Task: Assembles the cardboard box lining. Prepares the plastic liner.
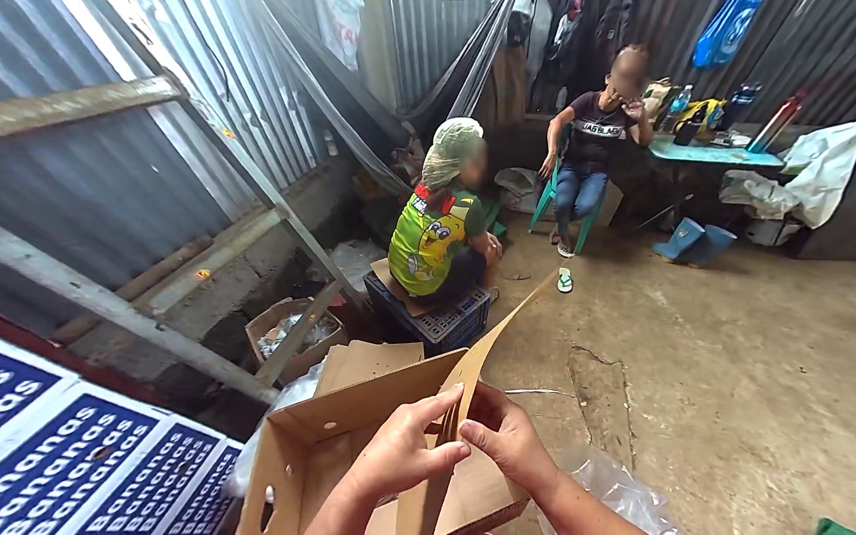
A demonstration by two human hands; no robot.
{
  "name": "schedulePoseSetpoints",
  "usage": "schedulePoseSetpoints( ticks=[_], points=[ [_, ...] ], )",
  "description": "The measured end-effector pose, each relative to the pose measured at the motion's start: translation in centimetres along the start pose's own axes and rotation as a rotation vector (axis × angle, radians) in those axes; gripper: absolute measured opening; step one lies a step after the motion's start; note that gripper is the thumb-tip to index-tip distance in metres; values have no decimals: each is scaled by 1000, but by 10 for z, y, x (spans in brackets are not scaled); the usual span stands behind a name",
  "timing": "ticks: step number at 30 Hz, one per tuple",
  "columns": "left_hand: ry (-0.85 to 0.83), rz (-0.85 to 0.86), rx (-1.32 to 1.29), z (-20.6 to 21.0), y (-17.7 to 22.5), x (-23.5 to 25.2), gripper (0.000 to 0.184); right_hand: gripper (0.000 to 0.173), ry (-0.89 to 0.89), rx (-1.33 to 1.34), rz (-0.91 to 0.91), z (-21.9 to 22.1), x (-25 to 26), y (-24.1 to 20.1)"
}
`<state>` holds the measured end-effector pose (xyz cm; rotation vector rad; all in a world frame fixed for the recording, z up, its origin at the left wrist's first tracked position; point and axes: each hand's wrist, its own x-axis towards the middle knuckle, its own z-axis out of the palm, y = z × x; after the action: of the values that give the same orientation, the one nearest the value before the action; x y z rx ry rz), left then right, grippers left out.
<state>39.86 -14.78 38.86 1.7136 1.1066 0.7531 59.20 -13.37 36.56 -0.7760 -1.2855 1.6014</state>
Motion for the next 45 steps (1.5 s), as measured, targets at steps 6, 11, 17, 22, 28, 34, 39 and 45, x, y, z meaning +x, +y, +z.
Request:
schedulePoseSetpoints(
  ticks=[6,11,17,22,28,34,39,45],
  points=[
    [-44,-13,-20,2,3,3,71,61,3,40,5,-7,-7,-1],
    [-31,49,-81,8,8,5,60,68,81,-91,6,-10,-9,-2],
    [59,58,-326,30,-3,2,55,85,3,-139,40,-19,-4,2],
    [78,13,-344,29,-3,-2,57,79,-37,-59,-9,-20,-7,7],
    [169,-50,-378,25,-3,-7,74,70,-89,38,-36,-21,-4,14],
    [331,-139,-323,29,-3,-5,76,64,-187,-90,-41,-13,-2,12],
    [298,-135,-436,26,1,-6,64,72,-153,-210,-31,-8,-3,11],
    [274,-158,-573,27,3,-1,49,97,13,-206,29,-4,3,9]
  ],
)
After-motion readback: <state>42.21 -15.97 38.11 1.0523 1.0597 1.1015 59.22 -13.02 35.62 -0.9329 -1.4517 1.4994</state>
